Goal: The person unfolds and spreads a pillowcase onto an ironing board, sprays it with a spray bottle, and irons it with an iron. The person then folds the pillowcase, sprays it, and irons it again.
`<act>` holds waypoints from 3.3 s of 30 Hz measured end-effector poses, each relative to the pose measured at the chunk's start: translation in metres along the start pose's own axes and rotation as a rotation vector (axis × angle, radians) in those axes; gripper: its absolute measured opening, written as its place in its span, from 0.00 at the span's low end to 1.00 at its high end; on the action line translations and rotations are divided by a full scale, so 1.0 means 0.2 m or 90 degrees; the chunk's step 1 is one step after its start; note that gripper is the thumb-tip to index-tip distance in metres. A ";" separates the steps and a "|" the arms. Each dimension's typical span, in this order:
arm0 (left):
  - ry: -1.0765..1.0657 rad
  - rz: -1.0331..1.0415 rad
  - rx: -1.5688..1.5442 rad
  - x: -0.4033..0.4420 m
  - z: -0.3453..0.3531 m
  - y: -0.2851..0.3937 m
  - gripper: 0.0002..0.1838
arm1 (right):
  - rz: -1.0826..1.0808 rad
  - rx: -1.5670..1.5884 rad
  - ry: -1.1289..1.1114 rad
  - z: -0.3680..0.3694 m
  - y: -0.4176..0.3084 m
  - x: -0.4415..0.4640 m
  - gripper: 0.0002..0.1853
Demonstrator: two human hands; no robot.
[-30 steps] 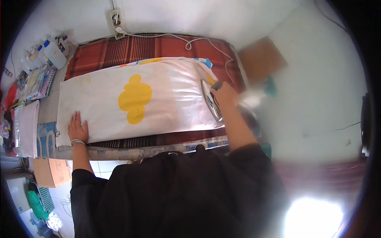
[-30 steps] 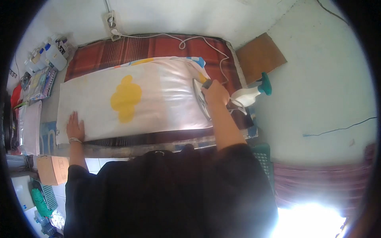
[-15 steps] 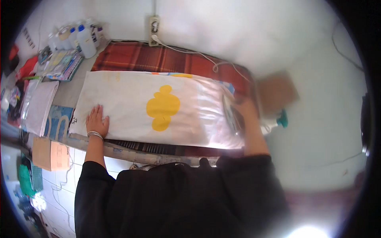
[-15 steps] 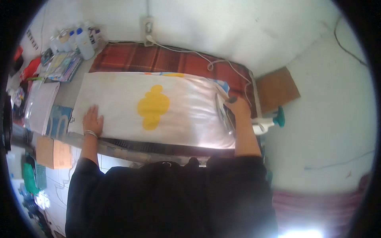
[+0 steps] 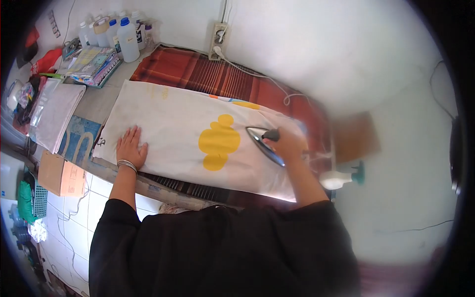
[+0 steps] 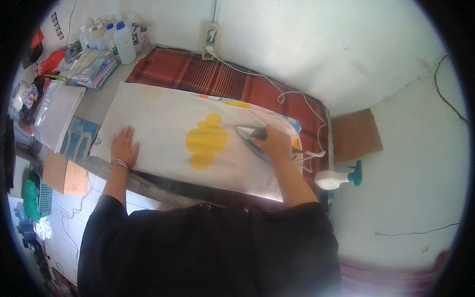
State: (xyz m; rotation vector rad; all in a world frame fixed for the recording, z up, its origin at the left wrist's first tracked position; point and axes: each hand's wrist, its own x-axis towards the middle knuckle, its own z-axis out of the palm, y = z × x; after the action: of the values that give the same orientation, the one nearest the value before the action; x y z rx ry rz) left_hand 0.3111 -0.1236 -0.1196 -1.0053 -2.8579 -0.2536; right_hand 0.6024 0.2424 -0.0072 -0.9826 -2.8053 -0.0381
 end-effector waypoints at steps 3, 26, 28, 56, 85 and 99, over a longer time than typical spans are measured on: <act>-0.005 0.001 0.007 0.01 0.01 0.00 0.32 | 0.046 0.032 0.015 0.06 0.20 0.08 0.27; 0.019 0.015 0.008 0.01 0.01 0.01 0.32 | 0.055 0.029 -0.040 0.10 0.23 0.46 0.29; 0.028 0.011 0.003 0.01 0.01 0.00 0.32 | 0.126 0.055 -0.071 0.06 0.27 0.43 0.29; -0.004 -0.023 -0.017 0.01 -0.02 0.01 0.32 | 0.093 0.184 0.092 -0.21 0.26 0.42 0.21; 0.038 -0.006 -0.024 0.01 -0.01 0.02 0.31 | 0.193 0.073 -0.124 -0.55 0.92 0.61 0.19; 0.037 -0.001 0.005 0.01 0.00 0.03 0.32 | 0.228 1.020 0.122 0.34 0.57 0.98 0.22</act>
State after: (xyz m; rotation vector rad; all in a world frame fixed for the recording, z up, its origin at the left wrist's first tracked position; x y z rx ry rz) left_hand 0.3137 -0.1169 -0.1181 -0.9766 -2.8055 -0.2662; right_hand 0.5134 0.4580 -0.0450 -0.7975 -1.5021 1.6566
